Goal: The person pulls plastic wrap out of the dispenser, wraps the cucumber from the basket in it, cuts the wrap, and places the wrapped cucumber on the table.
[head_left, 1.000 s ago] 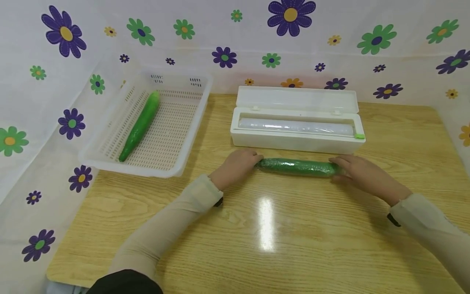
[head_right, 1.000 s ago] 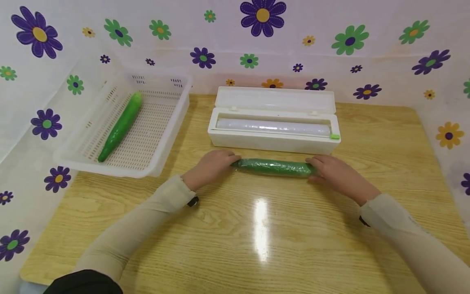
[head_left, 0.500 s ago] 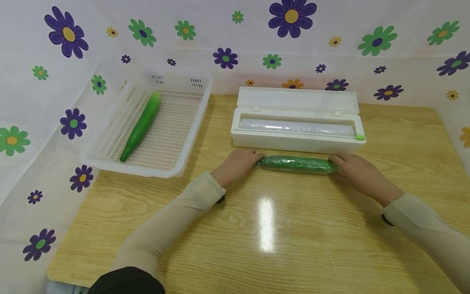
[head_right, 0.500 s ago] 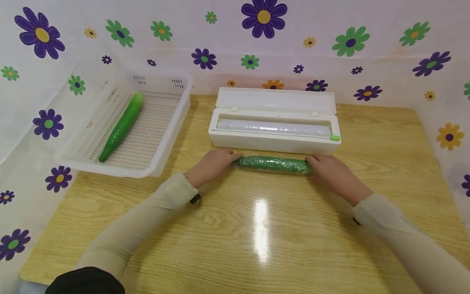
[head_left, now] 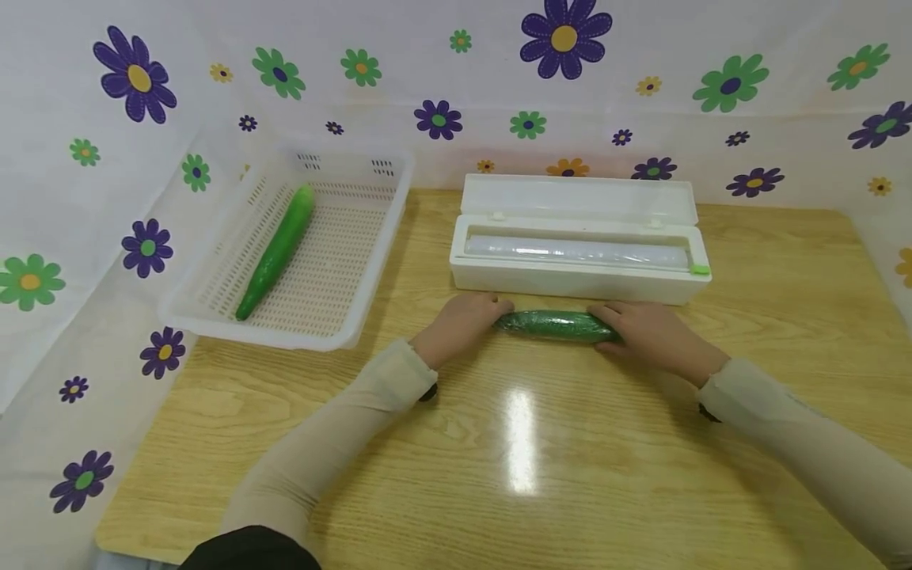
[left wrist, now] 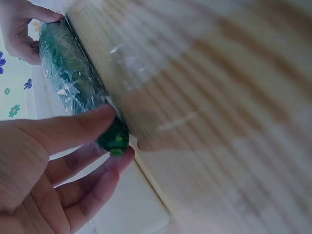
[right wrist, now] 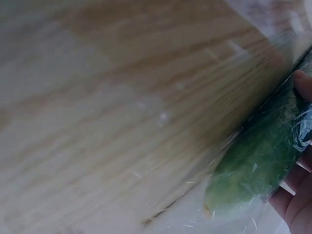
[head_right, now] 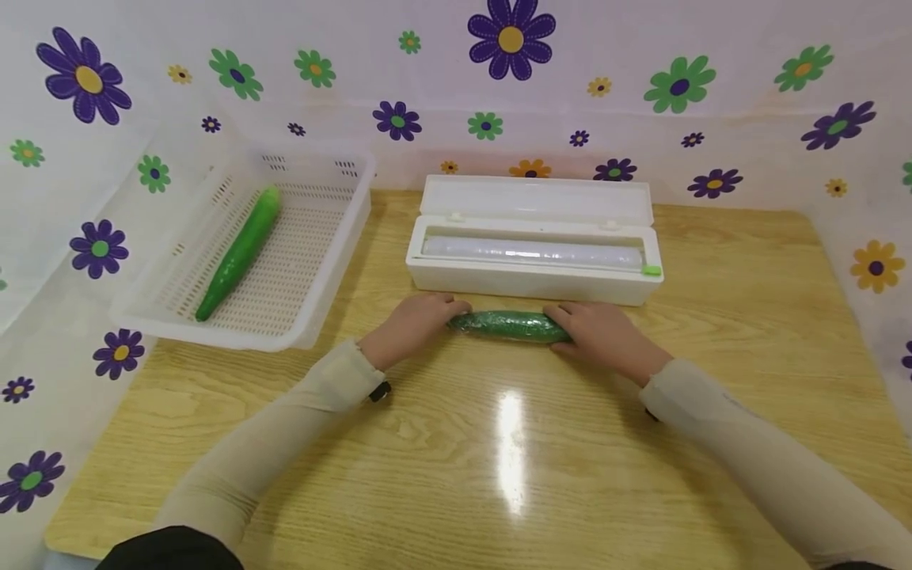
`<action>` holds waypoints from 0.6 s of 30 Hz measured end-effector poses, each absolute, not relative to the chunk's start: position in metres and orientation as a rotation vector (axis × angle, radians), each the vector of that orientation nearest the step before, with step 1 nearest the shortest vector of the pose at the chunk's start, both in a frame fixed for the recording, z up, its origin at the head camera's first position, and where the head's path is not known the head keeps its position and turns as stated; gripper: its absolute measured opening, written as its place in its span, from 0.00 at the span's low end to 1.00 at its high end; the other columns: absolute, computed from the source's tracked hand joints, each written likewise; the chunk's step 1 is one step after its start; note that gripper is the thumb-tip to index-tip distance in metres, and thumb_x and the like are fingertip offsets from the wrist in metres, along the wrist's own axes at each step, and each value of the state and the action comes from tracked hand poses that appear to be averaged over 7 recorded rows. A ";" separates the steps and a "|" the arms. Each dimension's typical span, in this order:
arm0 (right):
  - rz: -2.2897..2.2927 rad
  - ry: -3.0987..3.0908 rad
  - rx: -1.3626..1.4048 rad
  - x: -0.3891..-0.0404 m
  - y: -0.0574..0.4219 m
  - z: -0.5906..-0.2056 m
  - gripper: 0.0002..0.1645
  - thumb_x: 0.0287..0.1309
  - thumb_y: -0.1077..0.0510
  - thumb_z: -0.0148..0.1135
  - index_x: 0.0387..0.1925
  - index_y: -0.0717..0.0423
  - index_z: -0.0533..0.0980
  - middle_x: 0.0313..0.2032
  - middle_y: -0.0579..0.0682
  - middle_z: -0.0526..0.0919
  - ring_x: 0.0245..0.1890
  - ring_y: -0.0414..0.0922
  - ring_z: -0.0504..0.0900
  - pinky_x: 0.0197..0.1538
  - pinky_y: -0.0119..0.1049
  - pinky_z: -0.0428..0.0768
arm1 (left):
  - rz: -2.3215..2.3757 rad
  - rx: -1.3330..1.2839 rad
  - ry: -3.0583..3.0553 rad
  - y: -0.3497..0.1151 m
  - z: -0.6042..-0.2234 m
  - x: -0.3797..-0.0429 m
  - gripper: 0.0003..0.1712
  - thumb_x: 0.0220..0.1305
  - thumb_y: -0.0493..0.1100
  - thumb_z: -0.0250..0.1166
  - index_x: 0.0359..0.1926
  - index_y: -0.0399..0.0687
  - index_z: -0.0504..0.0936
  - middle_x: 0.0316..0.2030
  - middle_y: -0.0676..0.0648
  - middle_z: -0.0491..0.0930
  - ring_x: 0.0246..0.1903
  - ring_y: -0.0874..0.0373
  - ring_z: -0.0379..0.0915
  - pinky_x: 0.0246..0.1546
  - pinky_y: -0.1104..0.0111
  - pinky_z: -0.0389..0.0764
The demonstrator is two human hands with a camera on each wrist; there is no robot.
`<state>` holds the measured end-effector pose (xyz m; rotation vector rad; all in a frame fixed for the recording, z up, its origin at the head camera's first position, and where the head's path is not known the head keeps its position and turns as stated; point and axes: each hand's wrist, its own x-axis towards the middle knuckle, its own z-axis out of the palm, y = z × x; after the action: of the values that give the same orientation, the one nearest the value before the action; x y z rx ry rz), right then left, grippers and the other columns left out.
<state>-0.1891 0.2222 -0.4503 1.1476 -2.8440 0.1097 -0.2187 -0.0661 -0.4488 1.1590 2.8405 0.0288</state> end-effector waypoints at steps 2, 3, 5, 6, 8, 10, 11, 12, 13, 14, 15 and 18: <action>0.137 -2.897 1.121 -0.188 0.225 -0.447 0.32 0.49 0.50 0.70 0.54 0.62 0.73 0.45 0.58 0.82 0.41 0.51 0.83 0.43 0.46 0.81 | 0.058 1.172 2.845 -0.066 -0.449 -0.218 0.18 0.64 0.34 0.58 0.54 0.49 0.77 0.43 0.47 0.83 0.39 0.56 0.80 0.38 0.67 0.81; 0.154 -2.919 1.105 -0.187 0.228 -0.445 0.32 0.50 0.50 0.70 0.54 0.62 0.73 0.45 0.58 0.82 0.41 0.51 0.83 0.43 0.47 0.81 | 0.067 1.182 2.850 -0.065 -0.449 -0.217 0.18 0.63 0.35 0.59 0.54 0.49 0.77 0.44 0.48 0.82 0.39 0.56 0.80 0.38 0.67 0.81; 0.179 -2.947 1.069 -0.184 0.235 -0.442 0.32 0.50 0.51 0.70 0.54 0.61 0.72 0.46 0.57 0.81 0.41 0.52 0.83 0.43 0.48 0.81 | 0.080 1.204 2.861 -0.065 -0.449 -0.216 0.20 0.61 0.39 0.63 0.55 0.49 0.76 0.45 0.48 0.82 0.38 0.57 0.80 0.37 0.68 0.81; 0.190 -2.958 1.051 -0.182 0.240 -0.439 0.32 0.50 0.51 0.70 0.55 0.60 0.72 0.47 0.57 0.81 0.42 0.52 0.83 0.43 0.49 0.81 | 0.084 1.214 2.868 -0.065 -0.449 -0.216 0.21 0.61 0.41 0.64 0.56 0.49 0.76 0.45 0.48 0.82 0.37 0.57 0.80 0.36 0.68 0.81; 0.201 -2.975 1.009 -0.176 0.251 -0.436 0.32 0.49 0.51 0.70 0.55 0.60 0.73 0.47 0.57 0.81 0.42 0.53 0.82 0.42 0.50 0.81 | 0.095 1.238 2.880 -0.064 -0.447 -0.214 0.22 0.60 0.44 0.64 0.56 0.48 0.75 0.45 0.48 0.81 0.35 0.57 0.79 0.34 0.69 0.81; 0.205 -2.995 0.964 -0.168 0.265 -0.433 0.32 0.49 0.51 0.70 0.55 0.60 0.73 0.48 0.58 0.81 0.42 0.54 0.83 0.41 0.51 0.81 | 0.108 1.259 2.895 -0.062 -0.445 -0.211 0.23 0.61 0.46 0.64 0.57 0.48 0.74 0.45 0.47 0.80 0.36 0.57 0.79 0.35 0.69 0.81; 0.209 -3.004 0.942 -0.165 0.272 -0.432 0.32 0.49 0.51 0.70 0.55 0.60 0.73 0.48 0.59 0.81 0.42 0.54 0.83 0.41 0.51 0.80 | 0.114 1.269 2.906 -0.062 -0.443 -0.210 0.22 0.62 0.46 0.63 0.56 0.48 0.74 0.46 0.47 0.80 0.36 0.56 0.79 0.36 0.69 0.81; 0.213 -3.015 0.918 -0.160 0.280 -0.432 0.32 0.49 0.51 0.70 0.55 0.60 0.73 0.47 0.59 0.82 0.42 0.54 0.83 0.41 0.52 0.80 | 0.116 1.282 2.919 -0.062 -0.442 -0.209 0.21 0.63 0.46 0.62 0.56 0.47 0.74 0.46 0.46 0.79 0.38 0.56 0.79 0.37 0.68 0.81; 0.218 -3.019 0.893 -0.156 0.288 -0.432 0.32 0.49 0.52 0.70 0.54 0.61 0.73 0.47 0.60 0.82 0.42 0.55 0.83 0.41 0.53 0.80 | 0.130 1.293 2.934 -0.061 -0.440 -0.207 0.21 0.63 0.45 0.62 0.56 0.47 0.75 0.46 0.46 0.80 0.39 0.55 0.79 0.39 0.67 0.81; 0.224 -3.034 0.860 -0.152 0.297 -0.432 0.32 0.48 0.52 0.70 0.55 0.61 0.73 0.46 0.61 0.82 0.42 0.56 0.82 0.41 0.54 0.80 | 0.140 1.303 2.954 -0.062 -0.439 -0.206 0.20 0.63 0.44 0.62 0.56 0.46 0.75 0.46 0.46 0.80 0.40 0.55 0.79 0.41 0.67 0.81; 0.236 -3.051 0.824 -0.148 0.307 -0.432 0.32 0.48 0.52 0.70 0.55 0.61 0.73 0.46 0.62 0.82 0.42 0.58 0.82 0.41 0.55 0.79 | 0.149 1.311 2.977 -0.062 -0.438 -0.204 0.20 0.63 0.43 0.62 0.55 0.46 0.76 0.46 0.46 0.80 0.41 0.54 0.79 0.42 0.67 0.81; 0.253 -3.070 0.708 -0.137 0.336 -0.434 0.33 0.47 0.53 0.71 0.55 0.60 0.72 0.47 0.65 0.81 0.44 0.62 0.81 0.43 0.58 0.77 | 0.191 1.336 3.050 -0.063 -0.435 -0.201 0.18 0.62 0.42 0.62 0.54 0.45 0.77 0.44 0.46 0.81 0.40 0.55 0.80 0.42 0.67 0.81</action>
<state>-0.1369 0.3363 -0.4338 0.7081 -3.0705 0.2529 -0.2007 -0.0632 -0.4349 1.3355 3.0501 0.1914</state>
